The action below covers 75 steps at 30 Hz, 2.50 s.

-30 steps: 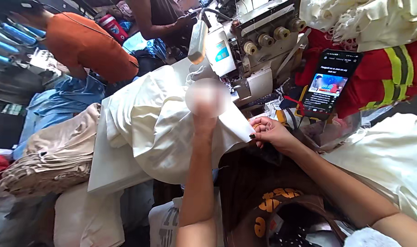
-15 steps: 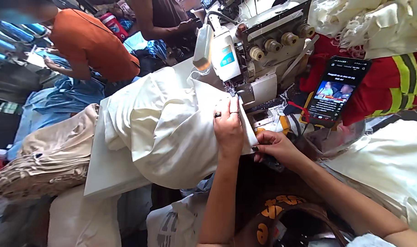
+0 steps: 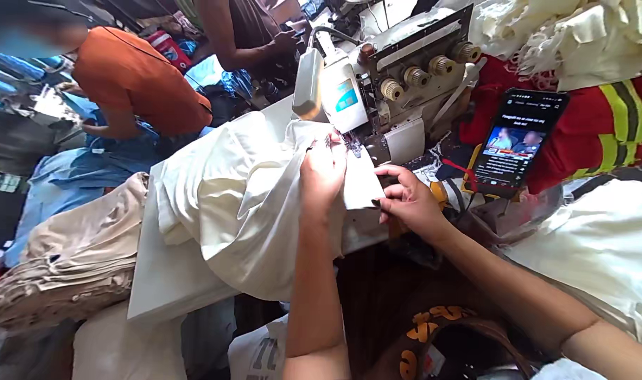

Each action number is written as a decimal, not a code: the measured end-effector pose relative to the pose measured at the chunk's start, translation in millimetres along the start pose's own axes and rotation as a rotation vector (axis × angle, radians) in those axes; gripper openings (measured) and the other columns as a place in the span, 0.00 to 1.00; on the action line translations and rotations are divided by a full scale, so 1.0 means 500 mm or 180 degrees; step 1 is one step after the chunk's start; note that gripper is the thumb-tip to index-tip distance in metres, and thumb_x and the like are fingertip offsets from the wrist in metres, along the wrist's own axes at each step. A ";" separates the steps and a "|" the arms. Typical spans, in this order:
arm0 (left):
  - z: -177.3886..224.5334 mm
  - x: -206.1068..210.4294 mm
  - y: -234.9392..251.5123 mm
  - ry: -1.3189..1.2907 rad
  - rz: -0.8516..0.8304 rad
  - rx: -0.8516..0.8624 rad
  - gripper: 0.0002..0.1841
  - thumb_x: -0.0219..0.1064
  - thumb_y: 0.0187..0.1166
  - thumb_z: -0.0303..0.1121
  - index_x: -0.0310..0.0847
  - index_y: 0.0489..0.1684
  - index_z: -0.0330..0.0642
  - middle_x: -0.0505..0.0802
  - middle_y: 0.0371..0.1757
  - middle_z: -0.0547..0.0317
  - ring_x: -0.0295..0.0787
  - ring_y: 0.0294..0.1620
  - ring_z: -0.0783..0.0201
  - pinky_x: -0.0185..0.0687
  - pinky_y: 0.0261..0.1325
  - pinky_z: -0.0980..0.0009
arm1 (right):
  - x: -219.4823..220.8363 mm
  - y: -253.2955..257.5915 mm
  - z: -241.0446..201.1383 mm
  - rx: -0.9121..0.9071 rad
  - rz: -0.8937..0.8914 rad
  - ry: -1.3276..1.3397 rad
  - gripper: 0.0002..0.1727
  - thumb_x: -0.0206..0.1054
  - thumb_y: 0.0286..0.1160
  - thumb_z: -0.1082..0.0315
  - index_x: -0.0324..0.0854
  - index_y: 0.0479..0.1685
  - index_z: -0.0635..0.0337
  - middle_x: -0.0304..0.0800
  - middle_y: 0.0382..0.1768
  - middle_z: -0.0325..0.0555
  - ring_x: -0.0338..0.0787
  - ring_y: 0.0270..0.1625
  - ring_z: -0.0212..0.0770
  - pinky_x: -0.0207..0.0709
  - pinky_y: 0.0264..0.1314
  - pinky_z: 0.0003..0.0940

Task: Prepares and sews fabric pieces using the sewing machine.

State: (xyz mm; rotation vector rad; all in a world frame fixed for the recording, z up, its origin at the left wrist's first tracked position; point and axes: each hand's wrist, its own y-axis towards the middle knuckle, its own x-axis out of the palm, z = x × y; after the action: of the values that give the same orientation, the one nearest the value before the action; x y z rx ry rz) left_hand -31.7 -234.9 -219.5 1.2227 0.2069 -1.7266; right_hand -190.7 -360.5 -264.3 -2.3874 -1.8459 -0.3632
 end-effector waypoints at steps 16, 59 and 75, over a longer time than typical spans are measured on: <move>-0.086 -0.076 -0.018 0.0446 0.1296 -0.0793 0.20 0.54 0.92 0.37 0.81 0.64 0.27 0.89 0.62 0.32 0.87 0.64 0.40 0.79 0.70 0.45 | 0.033 0.088 -0.045 -0.1560 0.0257 -0.2524 0.11 0.66 0.78 0.73 0.93 0.51 0.59 0.96 0.46 0.46 0.95 0.48 0.41 0.88 0.53 0.41; -0.229 -0.153 -0.209 0.0227 0.0240 0.0009 0.11 0.66 0.75 0.16 0.91 0.49 0.35 0.94 0.56 0.44 0.90 0.62 0.45 0.81 0.68 0.46 | 0.226 0.087 0.154 -0.1007 -0.0713 -0.2878 0.34 0.77 0.72 0.63 0.74 0.78 0.61 0.86 0.63 0.64 0.86 0.66 0.65 0.78 0.70 0.65; -0.166 -0.209 -0.310 -0.1266 0.1606 -0.1531 0.09 0.63 0.87 0.35 0.84 0.42 0.40 0.87 0.32 0.71 0.84 0.34 0.81 0.84 0.44 0.77 | 0.213 0.061 0.042 0.0116 -0.1328 -0.0763 0.12 0.57 0.87 0.72 0.83 0.56 0.64 0.87 0.36 0.46 0.83 0.33 0.33 0.80 0.40 0.32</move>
State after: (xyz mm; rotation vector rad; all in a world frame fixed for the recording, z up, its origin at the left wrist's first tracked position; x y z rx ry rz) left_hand -97.5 -41.8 -233.2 0.5065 0.0584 -1.3328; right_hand -133.5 -263.4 -256.2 -2.0852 -2.4364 -0.0718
